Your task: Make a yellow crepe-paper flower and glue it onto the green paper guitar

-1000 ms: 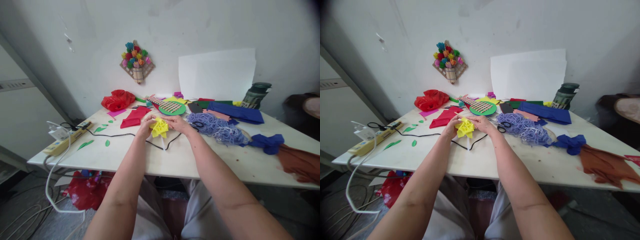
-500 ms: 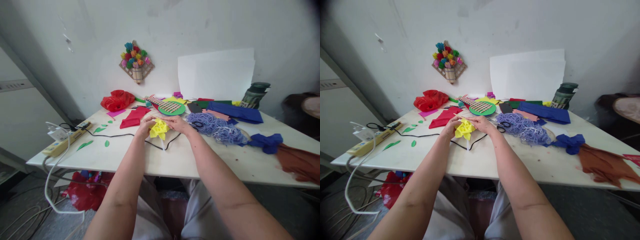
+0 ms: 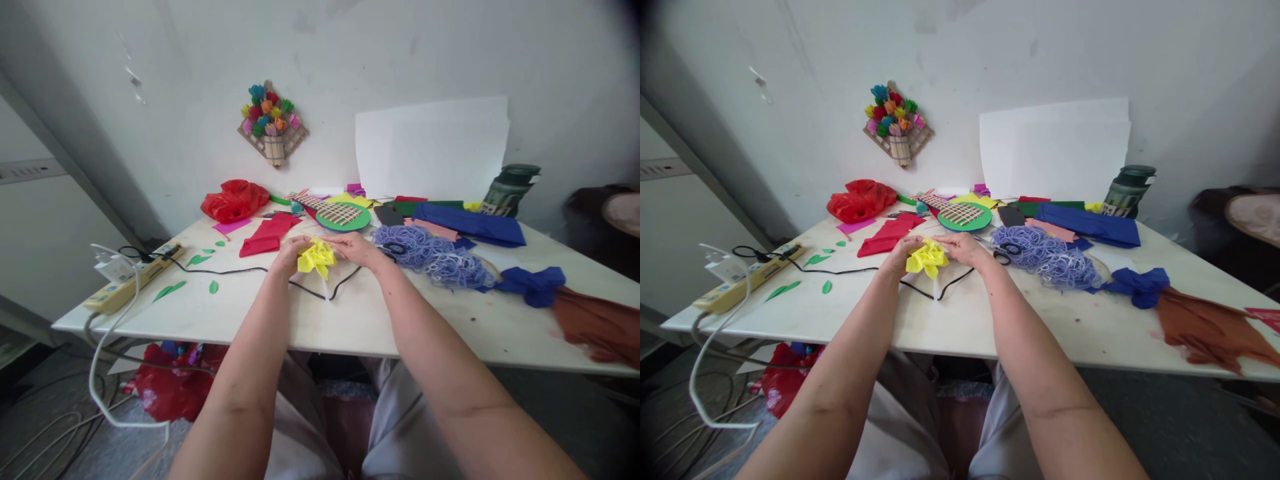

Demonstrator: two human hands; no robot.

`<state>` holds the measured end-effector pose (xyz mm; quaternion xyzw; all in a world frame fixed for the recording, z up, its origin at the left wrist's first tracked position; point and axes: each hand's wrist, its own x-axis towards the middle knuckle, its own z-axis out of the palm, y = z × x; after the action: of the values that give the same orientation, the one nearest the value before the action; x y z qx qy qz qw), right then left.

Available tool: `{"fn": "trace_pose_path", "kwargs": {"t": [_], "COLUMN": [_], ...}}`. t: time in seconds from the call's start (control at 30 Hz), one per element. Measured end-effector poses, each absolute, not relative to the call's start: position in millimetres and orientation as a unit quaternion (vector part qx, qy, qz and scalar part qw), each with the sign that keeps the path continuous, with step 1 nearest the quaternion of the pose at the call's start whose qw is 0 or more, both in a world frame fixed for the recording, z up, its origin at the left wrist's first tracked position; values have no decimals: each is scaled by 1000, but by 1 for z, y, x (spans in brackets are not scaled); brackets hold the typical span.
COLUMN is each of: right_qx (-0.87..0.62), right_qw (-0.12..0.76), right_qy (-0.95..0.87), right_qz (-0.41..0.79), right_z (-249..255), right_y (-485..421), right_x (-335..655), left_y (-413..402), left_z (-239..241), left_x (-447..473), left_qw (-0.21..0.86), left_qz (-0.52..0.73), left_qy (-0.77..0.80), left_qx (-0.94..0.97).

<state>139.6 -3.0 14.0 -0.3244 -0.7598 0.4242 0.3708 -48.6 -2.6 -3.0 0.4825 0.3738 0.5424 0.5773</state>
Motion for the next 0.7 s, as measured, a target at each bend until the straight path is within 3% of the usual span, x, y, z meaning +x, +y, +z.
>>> {"fn": "trace_pose_path", "kwargs": {"t": [0.23, 0.7], "right_qx": [-313, -364], "right_qw": [353, 309], "right_qy": [-833, -864], "right_qz": [288, 161], "right_z": [11, 15], "right_y": [4, 1], "right_x": [143, 148], "left_y": [-4, -4], "left_z": [-3, -4], "left_x": [-50, -47], "left_qw": [573, 566], "left_qz": [552, 546], "left_qy": [372, 382], "left_qx": [478, 486]}}
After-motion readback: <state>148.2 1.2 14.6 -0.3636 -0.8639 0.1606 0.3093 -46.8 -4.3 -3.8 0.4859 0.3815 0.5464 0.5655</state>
